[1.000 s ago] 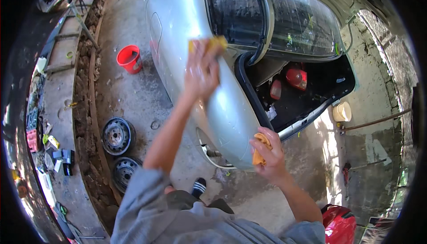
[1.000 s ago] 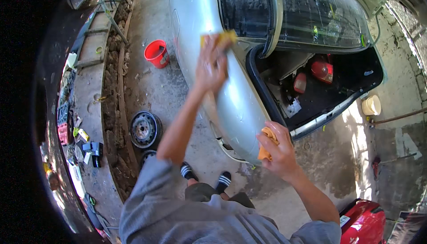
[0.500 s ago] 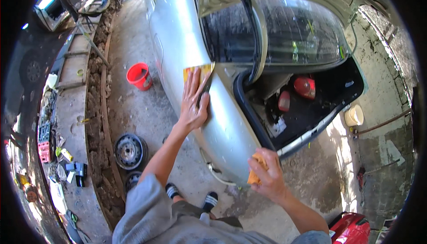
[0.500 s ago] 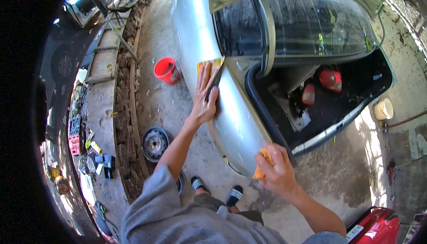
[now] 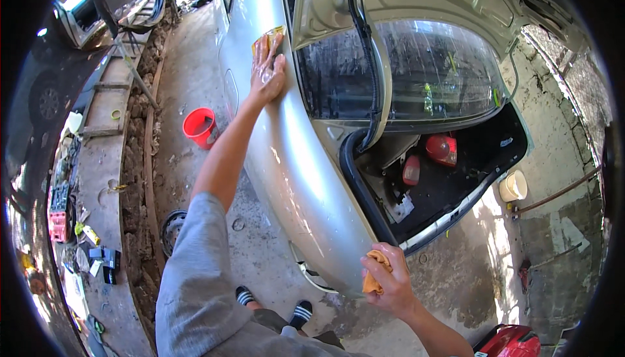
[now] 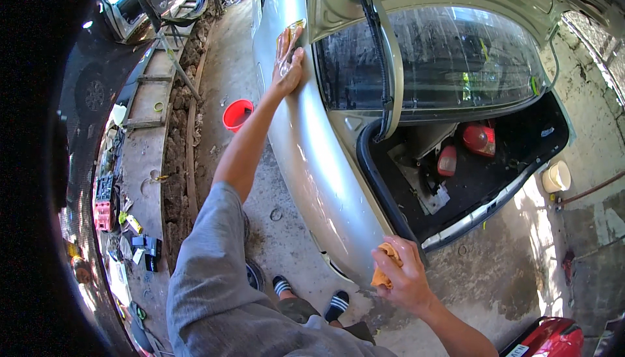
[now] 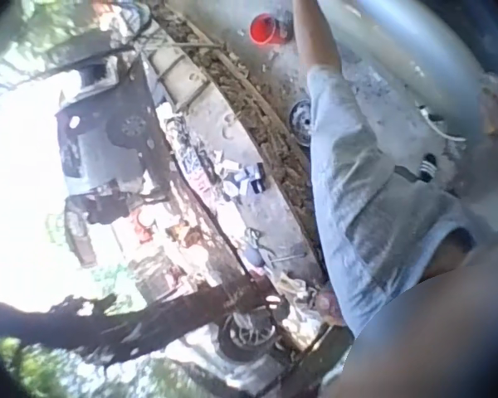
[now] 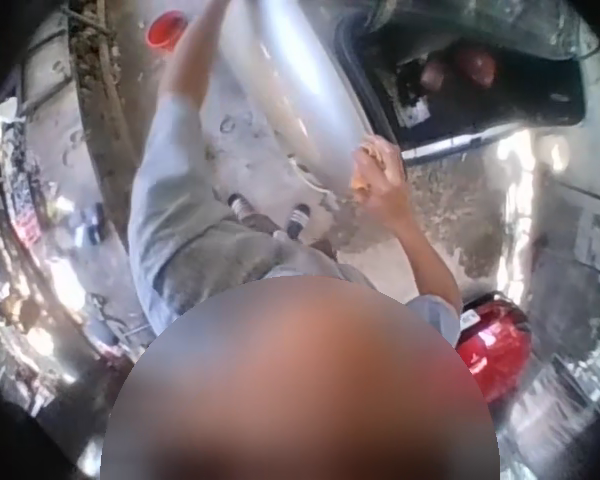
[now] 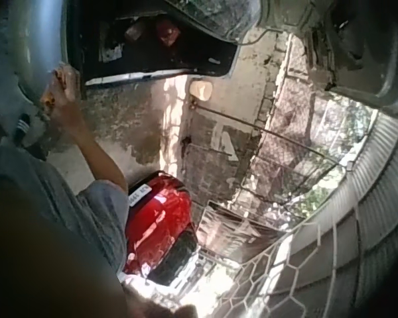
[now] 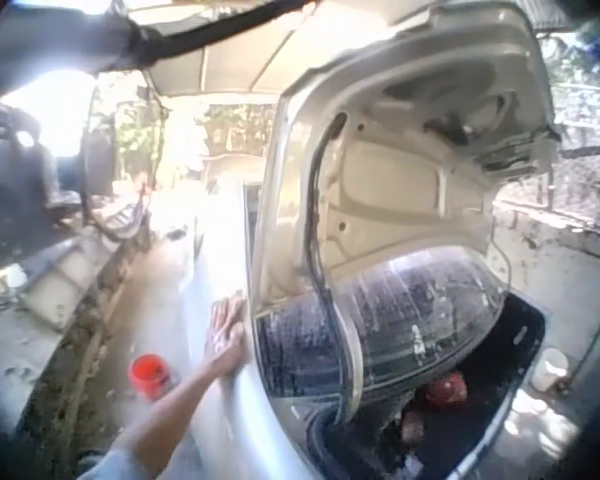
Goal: Sand the rear quarter panel of a silver car using sandpaper and water.
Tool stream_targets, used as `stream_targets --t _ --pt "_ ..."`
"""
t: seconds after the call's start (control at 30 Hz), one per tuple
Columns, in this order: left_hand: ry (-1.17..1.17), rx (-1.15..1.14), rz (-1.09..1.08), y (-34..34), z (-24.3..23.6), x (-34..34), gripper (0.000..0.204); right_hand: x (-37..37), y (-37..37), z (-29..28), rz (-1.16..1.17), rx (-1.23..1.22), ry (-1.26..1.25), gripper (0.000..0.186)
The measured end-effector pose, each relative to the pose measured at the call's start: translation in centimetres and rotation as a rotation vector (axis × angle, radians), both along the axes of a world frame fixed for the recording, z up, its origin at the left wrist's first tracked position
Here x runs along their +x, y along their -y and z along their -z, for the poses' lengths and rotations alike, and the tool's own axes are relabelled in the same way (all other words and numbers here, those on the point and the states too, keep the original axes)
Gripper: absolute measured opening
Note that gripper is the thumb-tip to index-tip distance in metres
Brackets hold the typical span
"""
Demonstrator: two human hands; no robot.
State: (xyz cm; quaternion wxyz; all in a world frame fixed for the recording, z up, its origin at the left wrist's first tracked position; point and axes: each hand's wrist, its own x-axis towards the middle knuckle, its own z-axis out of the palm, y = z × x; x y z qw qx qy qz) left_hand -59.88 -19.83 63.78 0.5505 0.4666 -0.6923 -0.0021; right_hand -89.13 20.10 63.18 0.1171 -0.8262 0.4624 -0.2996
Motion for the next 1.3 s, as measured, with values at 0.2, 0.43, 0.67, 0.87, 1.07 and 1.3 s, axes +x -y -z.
stream_targets --t 0.2,0.43,0.67,0.87,1.07,1.3 --pt "0.029 0.110 0.161 -15.4 8.9 -2.8 0.057 -0.7 -1.2 -1.2 0.061 0.004 -0.083 0.053" --pt "-0.104 0.295 -0.052 -8.4 7.0 0.6 0.060 -0.5 -0.9 -0.9 0.066 -0.007 -0.135 0.044" --pt "-0.142 0.260 -0.121 -1.2 5.2 3.9 0.056 -0.2 -1.1 -0.4 0.083 0.021 -0.139 0.032" --pt "-0.177 0.379 0.039 -9.5 8.2 -3.1 0.062 -2.5 -3.1 -1.0 0.190 0.176 -0.123 0.037" --pt "-0.463 0.465 -0.181 7.5 3.5 5.4 0.060 -2.8 -4.8 1.7 0.414 0.352 0.012 0.036" --pt "0.009 0.261 -0.170 5.3 8.0 4.4 0.060 -1.9 -3.0 0.1 0.129 -0.083 -0.254 0.030"
